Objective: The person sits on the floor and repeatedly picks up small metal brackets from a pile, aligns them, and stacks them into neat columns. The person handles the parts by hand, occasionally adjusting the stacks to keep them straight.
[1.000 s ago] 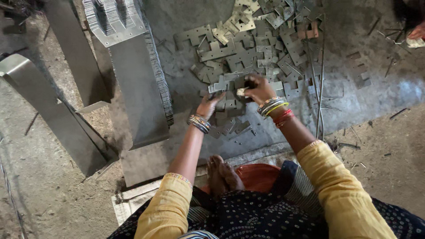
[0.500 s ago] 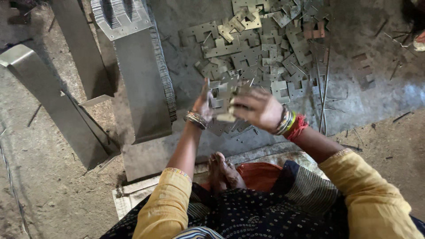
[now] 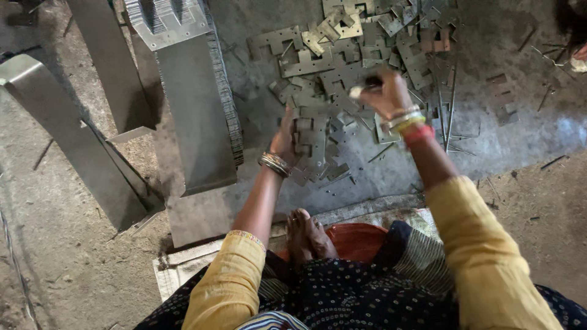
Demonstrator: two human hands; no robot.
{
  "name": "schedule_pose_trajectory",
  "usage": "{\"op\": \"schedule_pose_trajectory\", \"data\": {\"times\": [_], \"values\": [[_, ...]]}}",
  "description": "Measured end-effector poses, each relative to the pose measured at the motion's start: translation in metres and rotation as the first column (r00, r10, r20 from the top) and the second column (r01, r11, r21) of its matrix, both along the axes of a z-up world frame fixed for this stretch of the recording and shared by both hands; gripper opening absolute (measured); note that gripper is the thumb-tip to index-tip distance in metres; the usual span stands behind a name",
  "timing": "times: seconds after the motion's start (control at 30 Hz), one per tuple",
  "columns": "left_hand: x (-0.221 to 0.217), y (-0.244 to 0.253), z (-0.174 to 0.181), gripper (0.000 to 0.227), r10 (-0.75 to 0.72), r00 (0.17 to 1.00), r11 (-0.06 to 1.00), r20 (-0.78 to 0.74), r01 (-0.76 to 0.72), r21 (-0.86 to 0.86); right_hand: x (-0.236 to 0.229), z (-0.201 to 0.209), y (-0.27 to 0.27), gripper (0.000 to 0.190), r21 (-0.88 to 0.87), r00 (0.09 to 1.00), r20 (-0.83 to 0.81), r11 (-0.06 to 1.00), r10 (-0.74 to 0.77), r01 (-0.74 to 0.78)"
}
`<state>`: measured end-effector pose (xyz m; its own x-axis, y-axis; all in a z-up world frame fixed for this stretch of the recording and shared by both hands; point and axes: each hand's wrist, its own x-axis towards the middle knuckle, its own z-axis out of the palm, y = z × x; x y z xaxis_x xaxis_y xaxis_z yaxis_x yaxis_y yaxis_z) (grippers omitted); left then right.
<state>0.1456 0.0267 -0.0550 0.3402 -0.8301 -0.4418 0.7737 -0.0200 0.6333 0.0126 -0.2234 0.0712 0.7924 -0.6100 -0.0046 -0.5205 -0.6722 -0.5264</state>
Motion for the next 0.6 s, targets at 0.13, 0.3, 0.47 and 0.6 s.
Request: {"op": "schedule_pose_trajectory", "data": {"times": [0.13,0.3,0.47,0.6], "values": [[-0.001,-0.008,-0.016,0.1,0.059,0.97,0.996,0.235,-0.074,0.053,0.009,-0.046,-0.042,0.051,-0.342,0.867,-0.313,0.898,-0.387,0.278],[-0.006,-0.008,-0.017,0.091,0.107,0.994,0.994,0.033,-0.106,-0.024,0.005,-0.095,-0.078,0.069,-0.274,0.853,-0.202,0.864,-0.482,0.423],[-0.006,-0.008,-0.011,0.076,0.078,0.994,0.991,-0.079,-0.086,-0.1,0.002,-0.078,-0.092,0.068,0.117,0.84,-0.286,0.853,-0.461,0.508],[-0.001,-0.012,-0.018,0.086,0.115,0.965,0.993,0.234,-0.104,-0.06,0.007,-0.053,-0.059,0.056,0.369,0.957,-0.139,0.884,-0.253,0.287]]}}
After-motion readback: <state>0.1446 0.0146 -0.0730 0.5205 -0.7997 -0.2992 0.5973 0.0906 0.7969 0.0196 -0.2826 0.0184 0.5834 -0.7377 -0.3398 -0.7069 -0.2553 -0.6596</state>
